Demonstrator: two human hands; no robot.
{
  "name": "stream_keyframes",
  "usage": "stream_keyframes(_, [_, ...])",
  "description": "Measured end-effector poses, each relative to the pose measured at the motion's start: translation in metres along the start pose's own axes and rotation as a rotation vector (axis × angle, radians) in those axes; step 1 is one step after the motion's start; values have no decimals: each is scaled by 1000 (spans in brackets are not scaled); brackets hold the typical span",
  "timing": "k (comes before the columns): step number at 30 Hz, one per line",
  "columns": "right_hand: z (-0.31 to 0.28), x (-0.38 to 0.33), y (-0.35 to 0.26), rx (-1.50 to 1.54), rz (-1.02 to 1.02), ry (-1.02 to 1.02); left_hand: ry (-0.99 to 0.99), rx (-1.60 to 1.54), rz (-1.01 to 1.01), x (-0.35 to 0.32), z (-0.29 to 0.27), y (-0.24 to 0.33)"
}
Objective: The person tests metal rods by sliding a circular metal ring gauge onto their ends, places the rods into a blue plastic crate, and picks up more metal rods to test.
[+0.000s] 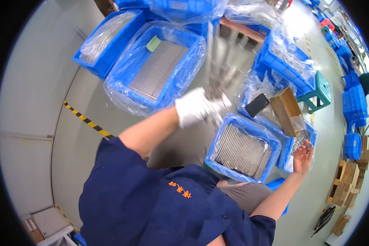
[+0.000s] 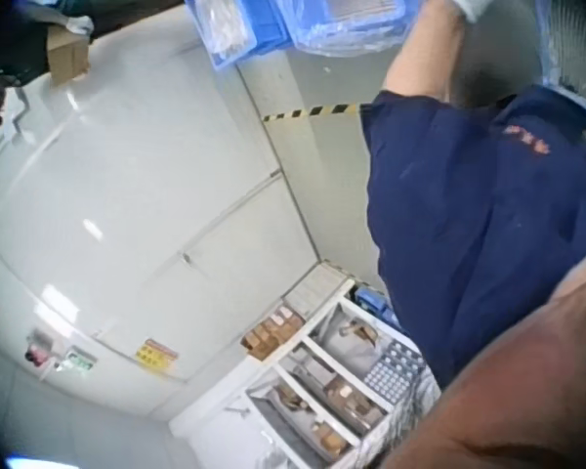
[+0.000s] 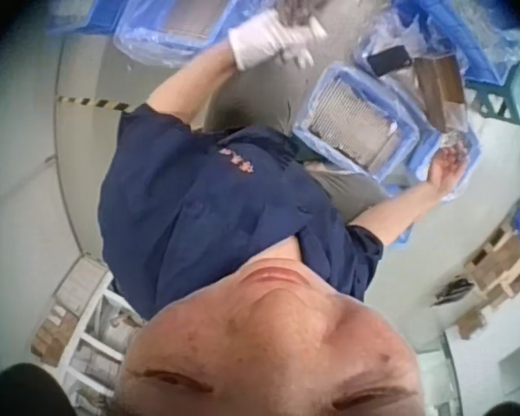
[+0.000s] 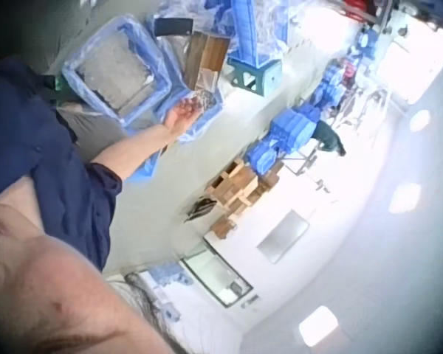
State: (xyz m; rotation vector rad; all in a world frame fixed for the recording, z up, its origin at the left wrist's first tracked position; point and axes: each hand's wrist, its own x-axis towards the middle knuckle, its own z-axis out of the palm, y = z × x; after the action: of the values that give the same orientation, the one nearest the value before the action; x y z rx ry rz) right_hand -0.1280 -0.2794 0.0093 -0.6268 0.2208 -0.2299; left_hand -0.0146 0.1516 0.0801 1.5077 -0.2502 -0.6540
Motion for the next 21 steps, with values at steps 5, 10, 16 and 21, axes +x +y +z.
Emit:
stream_keyframes(5, [-7,-1,-1,-82,12,69,823,877,-42,-29,-160,-8])
stream_keyframes(10, [-11,7,4,-143,45,144,984,1637,-161,-64,-271,-27])
stream_keyframes(16, [-14,11,6,-255,94,252,500,1886,-117,-59,-316,-48])
stream_keyframes(21, [-26,13,6,-289,120,373,119,1839,-81,-36,-323,-62])
